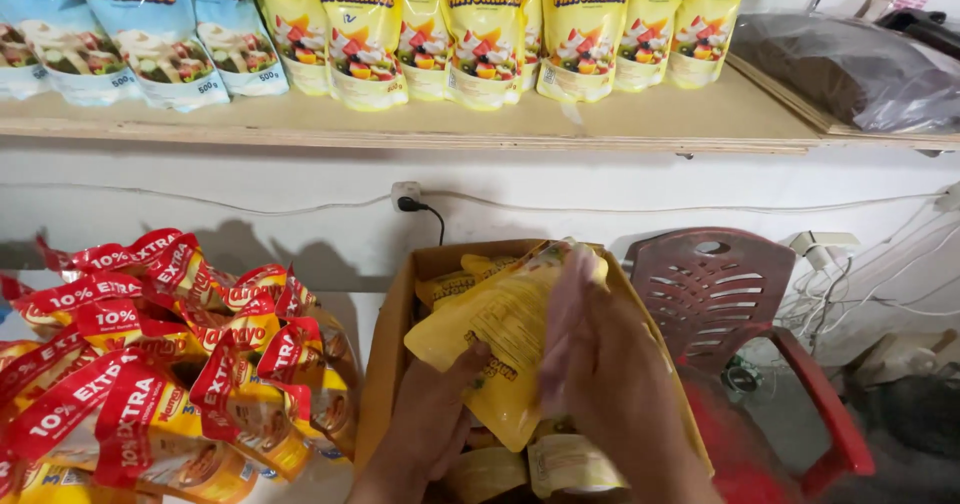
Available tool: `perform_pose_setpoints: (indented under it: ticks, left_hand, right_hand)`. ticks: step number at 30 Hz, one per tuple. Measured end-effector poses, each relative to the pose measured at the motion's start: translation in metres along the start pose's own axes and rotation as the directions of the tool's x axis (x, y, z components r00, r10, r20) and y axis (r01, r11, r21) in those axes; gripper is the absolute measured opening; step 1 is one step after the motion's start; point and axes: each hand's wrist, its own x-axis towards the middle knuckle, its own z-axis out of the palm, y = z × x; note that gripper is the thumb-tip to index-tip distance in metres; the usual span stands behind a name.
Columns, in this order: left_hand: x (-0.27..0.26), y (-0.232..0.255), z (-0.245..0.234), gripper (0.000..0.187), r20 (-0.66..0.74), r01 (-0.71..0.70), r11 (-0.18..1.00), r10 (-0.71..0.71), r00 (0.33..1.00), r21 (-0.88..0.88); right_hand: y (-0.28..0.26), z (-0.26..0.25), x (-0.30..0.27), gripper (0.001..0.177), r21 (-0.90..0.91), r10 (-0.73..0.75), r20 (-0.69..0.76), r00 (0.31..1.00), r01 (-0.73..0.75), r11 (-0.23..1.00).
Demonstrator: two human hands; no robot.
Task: The person takes yellow packets of sweet mayonnaise from a cardboard box, wipes them with a pink cloth, and places them on a shelf. The person repeats this process for multiple packets, arranging them in a row on the shelf.
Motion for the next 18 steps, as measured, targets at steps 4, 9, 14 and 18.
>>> perform_pose_setpoints:
  ticks: [4,9,14,18]
  left_hand:
    - [0.007,-0.018,-0.014,0.044,0.005,-0.146,0.936,0.152,0.988,0.32]
    - [-0.004,-0.007,-0.004,0.045,0.038,-0.197,0.892,0.199,0.979,0.407]
    - [-0.004,-0.013,-0.009,0.05,0.006,-0.178,0.905,0.191,0.982,0.386]
    - [0.009,-0.024,-0.021,0.047,0.018,-0.174,0.9,0.182,0.983,0.4]
  right_hand:
    - [0.07,0.039,0.045,0.043,-0.132,-0.179,-0.236,0.955,0.151,0.98]
    - [0.062,0.076,0.029,0.039,-0.096,-0.187,0.219,0.958,0.212,0.972]
    - [-0.006,0.04,-0.003,0.042,0.123,-0.344,0.208,0.916,0.325,0.938]
    - [0.004,0.027,0.027,0.039,0.28,-0.229,0.25,0.941,0.156,0.947]
